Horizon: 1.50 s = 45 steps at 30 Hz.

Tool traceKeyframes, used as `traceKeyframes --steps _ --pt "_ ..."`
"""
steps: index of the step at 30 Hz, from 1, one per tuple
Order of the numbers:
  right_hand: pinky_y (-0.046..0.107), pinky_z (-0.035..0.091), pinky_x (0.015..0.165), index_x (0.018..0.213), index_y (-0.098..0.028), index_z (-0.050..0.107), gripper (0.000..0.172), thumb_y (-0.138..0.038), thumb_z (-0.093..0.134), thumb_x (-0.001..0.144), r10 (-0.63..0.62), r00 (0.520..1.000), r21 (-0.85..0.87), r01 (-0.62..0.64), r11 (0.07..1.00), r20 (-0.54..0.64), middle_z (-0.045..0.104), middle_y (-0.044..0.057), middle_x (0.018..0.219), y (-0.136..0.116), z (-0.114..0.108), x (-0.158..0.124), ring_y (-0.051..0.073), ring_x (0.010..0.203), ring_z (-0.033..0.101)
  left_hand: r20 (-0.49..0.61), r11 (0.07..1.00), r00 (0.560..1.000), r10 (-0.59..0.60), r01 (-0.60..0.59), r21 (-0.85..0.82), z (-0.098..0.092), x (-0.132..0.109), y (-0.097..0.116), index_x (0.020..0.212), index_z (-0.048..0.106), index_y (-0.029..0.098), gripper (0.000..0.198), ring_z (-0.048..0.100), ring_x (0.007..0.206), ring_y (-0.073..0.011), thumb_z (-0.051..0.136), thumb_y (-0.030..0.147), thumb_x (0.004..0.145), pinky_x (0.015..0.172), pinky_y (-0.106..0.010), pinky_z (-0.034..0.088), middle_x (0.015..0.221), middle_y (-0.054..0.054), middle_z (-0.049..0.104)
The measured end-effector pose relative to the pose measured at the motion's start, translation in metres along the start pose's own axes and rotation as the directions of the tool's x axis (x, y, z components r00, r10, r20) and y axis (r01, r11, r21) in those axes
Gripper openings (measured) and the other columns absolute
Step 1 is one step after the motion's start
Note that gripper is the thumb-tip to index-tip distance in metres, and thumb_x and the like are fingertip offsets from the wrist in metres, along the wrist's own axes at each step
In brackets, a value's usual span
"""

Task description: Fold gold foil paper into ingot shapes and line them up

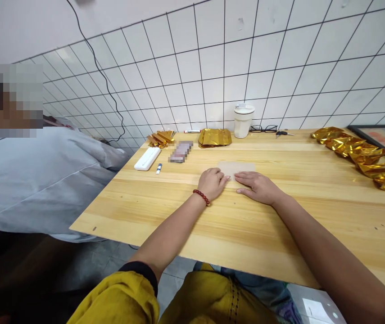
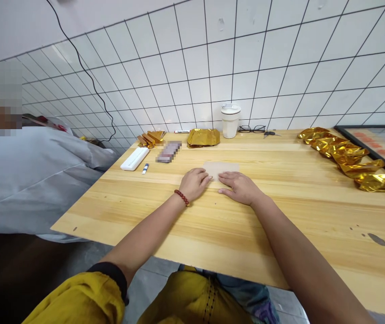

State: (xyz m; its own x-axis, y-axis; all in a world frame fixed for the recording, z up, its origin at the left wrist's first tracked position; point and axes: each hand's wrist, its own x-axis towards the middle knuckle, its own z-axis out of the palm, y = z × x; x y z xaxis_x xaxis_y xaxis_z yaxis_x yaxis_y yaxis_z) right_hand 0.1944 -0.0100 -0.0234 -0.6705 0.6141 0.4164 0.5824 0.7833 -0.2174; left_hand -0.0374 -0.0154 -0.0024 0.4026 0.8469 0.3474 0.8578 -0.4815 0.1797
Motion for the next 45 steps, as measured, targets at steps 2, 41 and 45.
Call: traceKeyframes --steps 2,41,45 --pt "0.048 0.05 0.105 0.127 -0.02 0.068 0.046 -0.049 0.058 0.092 0.002 1.0 0.009 -0.002 1.0 -0.006 0.065 0.013 0.131 0.0 0.0 0.0 0.031 0.123 0.061 -0.006 0.997 0.997 -0.073 0.073 0.04 -0.002 0.0 0.001 0.094 0.076 0.02 0.039 0.062 0.105 -0.0233 0.044 0.041 0.101 0.097 -0.038 0.047 0.108 -0.009 0.07" --pt "0.042 0.05 0.081 0.093 -0.018 0.077 0.04 -0.042 0.046 0.096 0.294 0.932 -0.391 -0.357 0.848 -0.215 0.075 0.015 0.104 0.008 -0.015 -0.01 0.029 0.09 0.07 0.062 0.937 0.943 0.325 -0.313 -0.153 0.011 0.0 -0.006 0.115 0.066 0.017 0.033 0.058 0.123 -0.025 0.051 0.041 0.098 0.108 -0.043 0.046 0.13 -0.015 0.063" --pt "0.048 0.05 0.095 0.111 -0.018 0.074 0.036 -0.042 0.051 0.095 0.181 0.96 -0.307 -0.243 0.92 -0.215 0.069 0.015 0.124 0.008 -0.011 -0.008 0.032 0.11 0.066 0.059 0.938 0.944 0.325 -0.314 -0.147 0.01 -0.001 -0.006 0.115 0.066 0.017 0.033 0.058 0.122 -0.025 0.051 0.041 0.098 0.108 -0.042 0.046 0.13 -0.015 0.063"
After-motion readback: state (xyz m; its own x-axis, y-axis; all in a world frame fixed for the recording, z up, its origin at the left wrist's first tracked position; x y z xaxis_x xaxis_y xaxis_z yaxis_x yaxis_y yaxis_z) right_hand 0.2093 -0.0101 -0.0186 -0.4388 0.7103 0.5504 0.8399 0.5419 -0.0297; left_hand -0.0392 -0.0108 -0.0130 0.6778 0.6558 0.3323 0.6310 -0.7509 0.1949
